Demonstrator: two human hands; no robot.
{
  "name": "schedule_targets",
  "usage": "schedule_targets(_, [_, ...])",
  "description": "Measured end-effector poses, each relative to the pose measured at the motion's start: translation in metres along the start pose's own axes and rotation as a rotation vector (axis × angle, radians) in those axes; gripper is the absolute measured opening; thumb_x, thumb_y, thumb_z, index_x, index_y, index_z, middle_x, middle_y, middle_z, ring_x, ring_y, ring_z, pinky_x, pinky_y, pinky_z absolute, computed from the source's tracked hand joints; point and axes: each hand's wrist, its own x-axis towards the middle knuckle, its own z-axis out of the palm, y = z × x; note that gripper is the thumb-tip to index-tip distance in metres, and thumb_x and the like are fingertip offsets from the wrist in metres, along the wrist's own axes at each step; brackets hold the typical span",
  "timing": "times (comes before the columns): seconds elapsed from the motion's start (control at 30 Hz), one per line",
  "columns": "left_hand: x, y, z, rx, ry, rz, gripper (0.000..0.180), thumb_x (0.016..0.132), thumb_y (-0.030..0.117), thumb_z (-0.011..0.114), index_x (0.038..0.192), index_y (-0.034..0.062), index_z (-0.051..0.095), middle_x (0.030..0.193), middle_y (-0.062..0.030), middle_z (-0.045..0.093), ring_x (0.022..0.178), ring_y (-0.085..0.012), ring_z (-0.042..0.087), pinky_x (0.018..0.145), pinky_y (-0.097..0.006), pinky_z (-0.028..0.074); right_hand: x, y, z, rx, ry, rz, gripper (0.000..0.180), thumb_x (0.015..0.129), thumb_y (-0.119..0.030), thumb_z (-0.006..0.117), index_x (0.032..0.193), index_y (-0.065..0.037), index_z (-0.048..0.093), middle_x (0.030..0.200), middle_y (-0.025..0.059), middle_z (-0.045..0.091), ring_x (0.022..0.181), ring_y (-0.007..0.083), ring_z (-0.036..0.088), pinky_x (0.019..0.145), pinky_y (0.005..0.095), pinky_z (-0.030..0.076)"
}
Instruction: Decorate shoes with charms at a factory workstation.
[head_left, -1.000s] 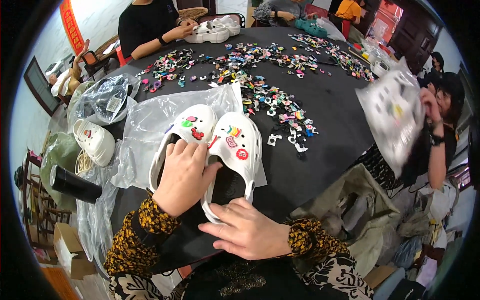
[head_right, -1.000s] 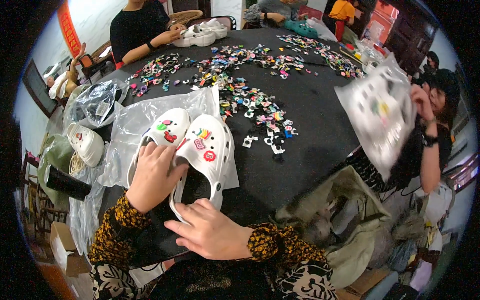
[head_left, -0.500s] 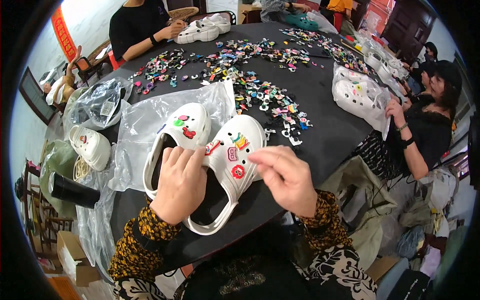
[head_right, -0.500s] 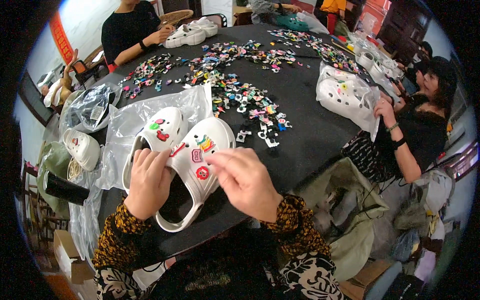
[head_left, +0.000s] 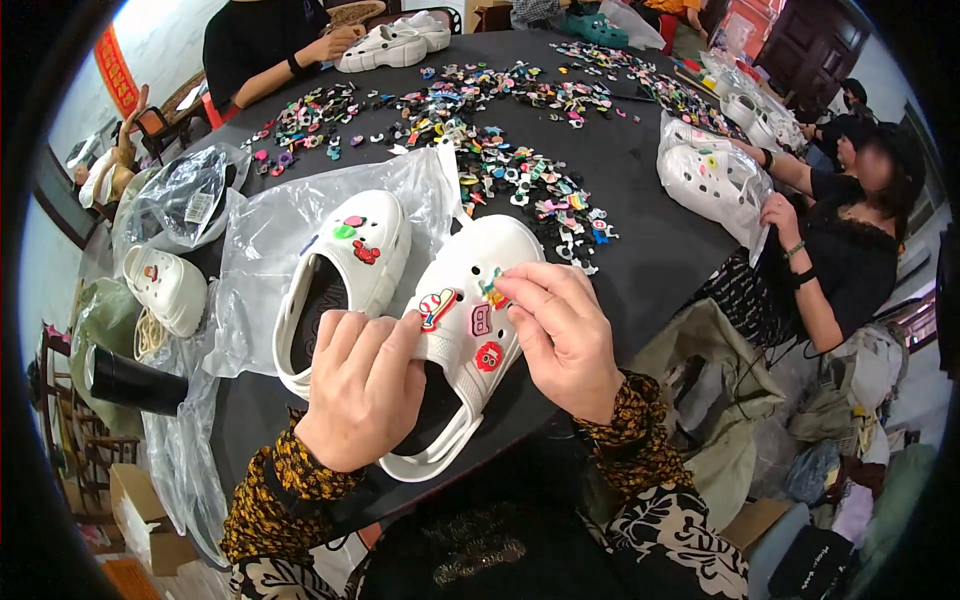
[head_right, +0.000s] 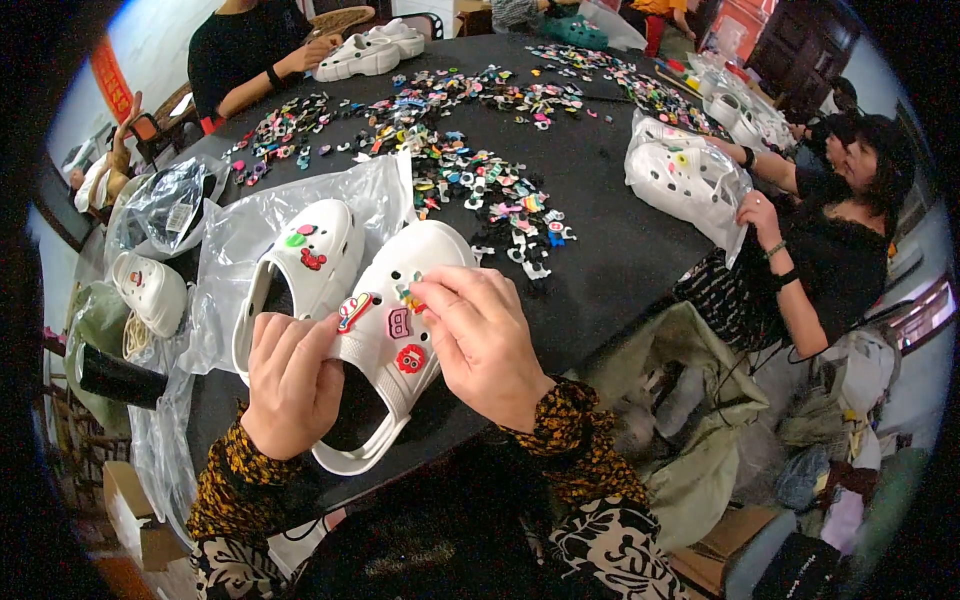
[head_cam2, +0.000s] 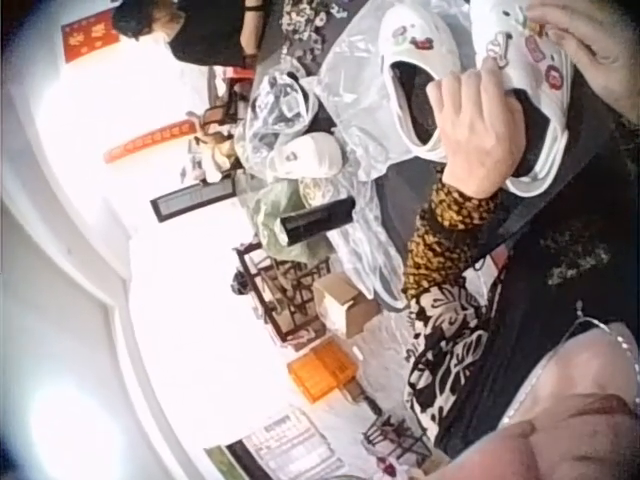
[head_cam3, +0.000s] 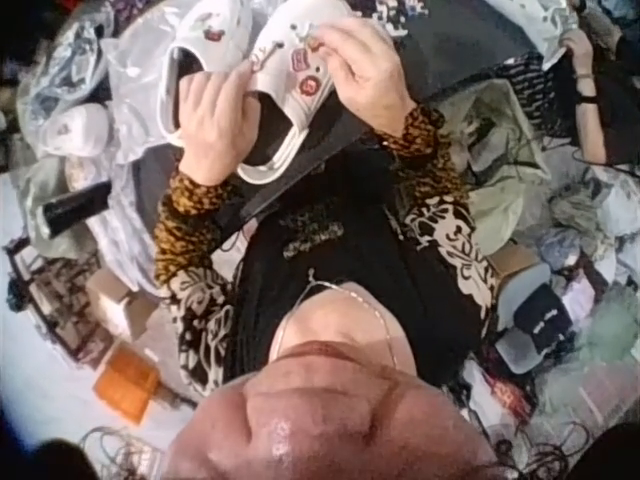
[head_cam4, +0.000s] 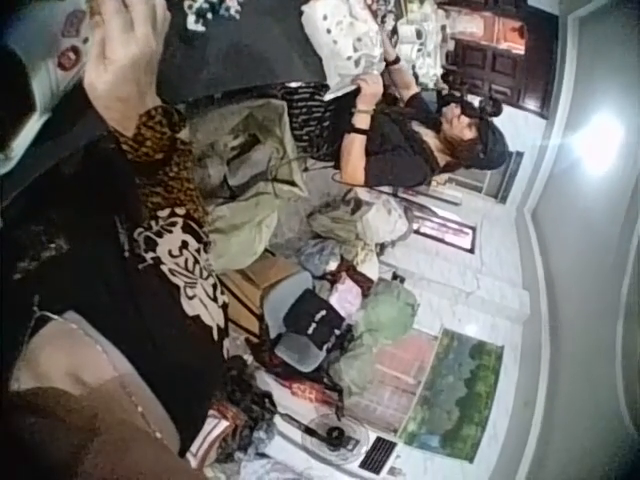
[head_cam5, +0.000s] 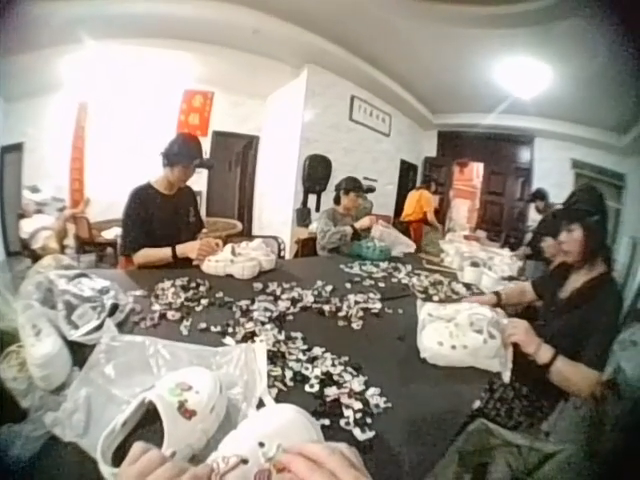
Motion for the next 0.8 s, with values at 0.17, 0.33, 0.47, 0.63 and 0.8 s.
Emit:
schedule_targets(0.17, [0.0,0.0,-0.001,-0.02,-0.008,-0.001,0.042,0.059,-0.007,0.063,0.101,-0.0083,0.058,0.08,-0.0127,0.057,0.069,-0.0269,0.052,0.064,-0.038,0.04,-0.001,-0.003,0.001,-0.063,-0.014,-0.028,0.03,0.078,0.001,0.062,0.109,0.0,0.062,0.108,0.0098,0.058,0.098,0.0274,0.055,0.085,0.0377,0.042])
schedule_targets(0.33, [-0.002,-0.002,0.0,-0.028,0.002,0.003,0.042,0.059,-0.007,0.063,0.101,-0.0082,0.058,0.08,-0.0132,0.057,0.069,-0.027,0.052,0.064,-0.038,0.04,0.001,-0.007,0.001,-0.139,-0.011,-0.098,0.033,0.077,-0.001,0.064,0.11,0.0,0.062,0.109,0.0097,0.057,0.099,0.0263,0.054,0.086,0.0383,0.041])
schedule_targets(0.47, [-0.001,-0.003,0.001,-0.041,-0.001,-0.008,0.042,0.06,-0.007,0.062,0.101,-0.0078,0.058,0.08,-0.0131,0.057,0.069,-0.0272,0.053,0.064,-0.038,0.04,0.001,-0.013,0.001,-0.206,-0.045,-0.17,0.038,0.073,-0.005,0.067,0.111,-0.001,0.063,0.109,0.0073,0.055,0.1,0.0237,0.053,0.087,0.0387,0.039])
schedule_targets(0.63, [-0.001,-0.005,0.003,-0.043,0.0,-0.016,0.042,0.06,-0.008,0.062,0.102,-0.0074,0.057,0.08,-0.0127,0.057,0.068,-0.0274,0.052,0.064,-0.038,0.04,-0.001,-0.009,0.009,-0.235,-0.077,-0.176,0.042,0.072,-0.007,0.068,0.113,-0.002,0.062,0.106,0.0057,0.054,0.098,0.0227,0.052,0.087,0.0386,0.038])
schedule_targets(0.8, [-0.002,-0.008,0.005,-0.071,-0.004,-0.031,0.042,0.062,-0.008,0.061,0.103,-0.0066,0.057,0.079,-0.0116,0.055,0.067,-0.0267,0.05,0.063,-0.037,0.038,0.001,-0.006,0.01,-0.209,-0.042,-0.196,0.041,0.071,-0.009,0.072,0.11,-0.003,0.061,0.106,0.0056,0.054,0.098,0.0228,0.052,0.087,0.0382,0.039])
